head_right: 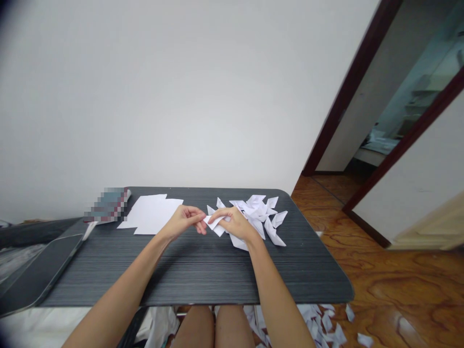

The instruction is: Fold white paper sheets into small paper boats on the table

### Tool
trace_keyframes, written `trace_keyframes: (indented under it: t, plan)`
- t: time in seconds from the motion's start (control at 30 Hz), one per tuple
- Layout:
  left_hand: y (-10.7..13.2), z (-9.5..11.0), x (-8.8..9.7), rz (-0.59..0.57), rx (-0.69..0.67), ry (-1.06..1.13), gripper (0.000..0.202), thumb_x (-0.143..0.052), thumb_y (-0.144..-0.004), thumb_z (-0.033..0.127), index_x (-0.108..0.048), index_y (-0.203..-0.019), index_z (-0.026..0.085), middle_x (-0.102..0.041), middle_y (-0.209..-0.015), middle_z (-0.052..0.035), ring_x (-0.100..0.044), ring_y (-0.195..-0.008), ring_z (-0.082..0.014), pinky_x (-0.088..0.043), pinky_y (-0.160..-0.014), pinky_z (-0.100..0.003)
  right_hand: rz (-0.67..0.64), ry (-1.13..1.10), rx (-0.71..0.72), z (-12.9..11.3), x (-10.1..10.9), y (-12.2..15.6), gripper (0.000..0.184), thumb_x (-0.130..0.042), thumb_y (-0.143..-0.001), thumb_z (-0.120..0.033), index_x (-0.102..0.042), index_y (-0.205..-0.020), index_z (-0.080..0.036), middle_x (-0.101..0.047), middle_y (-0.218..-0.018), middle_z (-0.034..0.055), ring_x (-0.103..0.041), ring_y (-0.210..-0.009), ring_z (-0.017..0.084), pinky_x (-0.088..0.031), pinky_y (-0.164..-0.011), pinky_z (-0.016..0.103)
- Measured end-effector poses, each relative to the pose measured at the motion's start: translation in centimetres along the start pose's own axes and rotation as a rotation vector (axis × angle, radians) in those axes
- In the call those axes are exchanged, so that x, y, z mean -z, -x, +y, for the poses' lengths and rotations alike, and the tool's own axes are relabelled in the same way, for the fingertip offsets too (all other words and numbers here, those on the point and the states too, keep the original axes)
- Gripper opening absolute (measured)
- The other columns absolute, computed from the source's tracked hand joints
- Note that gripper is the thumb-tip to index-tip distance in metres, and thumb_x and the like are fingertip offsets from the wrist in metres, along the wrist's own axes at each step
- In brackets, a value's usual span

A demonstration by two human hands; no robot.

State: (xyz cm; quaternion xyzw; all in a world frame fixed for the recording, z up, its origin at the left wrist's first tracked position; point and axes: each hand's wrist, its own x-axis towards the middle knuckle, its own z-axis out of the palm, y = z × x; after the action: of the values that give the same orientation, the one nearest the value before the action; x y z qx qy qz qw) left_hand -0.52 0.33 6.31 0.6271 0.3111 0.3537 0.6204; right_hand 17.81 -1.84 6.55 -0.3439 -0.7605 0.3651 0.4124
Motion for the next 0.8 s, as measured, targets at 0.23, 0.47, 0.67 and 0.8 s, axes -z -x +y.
trace_keyframes:
  t: [0.23, 0.47, 0.67, 0.8]
  plan:
    - [0.4, -0.1, -0.4, 0.059, -0.155, -0.283, 0.029, -0.052, -0.074, 0.035, -0.058, -0.069, 0.008, -0.063, -0.059, -0.007, -0.061, -0.05, -0.0144, -0.048, -0.049, -0.023, 0.053, -0.004, -0.075, 0.0, 0.0, 0.0, 0.031, -0.055, -0.07, -0.024, -0.061, -0.099, -0.018, -0.065, -0.087, 0.0047, -0.058, -0.081, 0.019, -0.044, -0.072, 0.03]
    - [0.6, -0.1, -0.6, 0.088, -0.269, -0.455, 0.027, -0.049, -0.076, 0.034, -0.06, -0.069, 0.011, -0.063, -0.059, -0.0047, -0.06, -0.05, -0.0126, -0.048, -0.051, -0.022, 0.005, -0.124, -0.18, 0.7, -1.2, 0.0, 0.022, -0.052, -0.073, -0.034, -0.064, -0.077, -0.016, -0.064, -0.066, 0.003, -0.061, -0.054, 0.016, -0.047, -0.049, 0.025]
    - [0.4, -0.2, -0.6, 0.059, -0.234, -0.452, 0.027, -0.048, -0.077, 0.034, -0.059, -0.069, 0.011, -0.061, -0.056, -0.004, -0.058, -0.047, -0.0119, -0.047, -0.049, -0.021, -0.023, -0.172, -0.182, 0.5, -1.5, 0.0, 0.024, -0.049, -0.075, -0.036, -0.062, -0.073, -0.017, -0.064, -0.064, 0.0026, -0.062, -0.055, 0.017, -0.047, -0.05, 0.026]
    - [0.6, 0.2, -0.4, 0.025, -0.191, -0.398, 0.029, -0.045, -0.078, 0.034, -0.059, -0.07, 0.009, -0.062, -0.055, -0.0056, -0.059, -0.049, -0.0137, -0.047, -0.05, -0.024, -0.126, -0.219, -0.17, 0.1, -1.3, 0.0, 0.026, -0.042, -0.08, -0.035, -0.061, -0.08, -0.017, -0.065, -0.071, 0.0033, -0.063, -0.062, 0.017, -0.048, -0.056, 0.027]
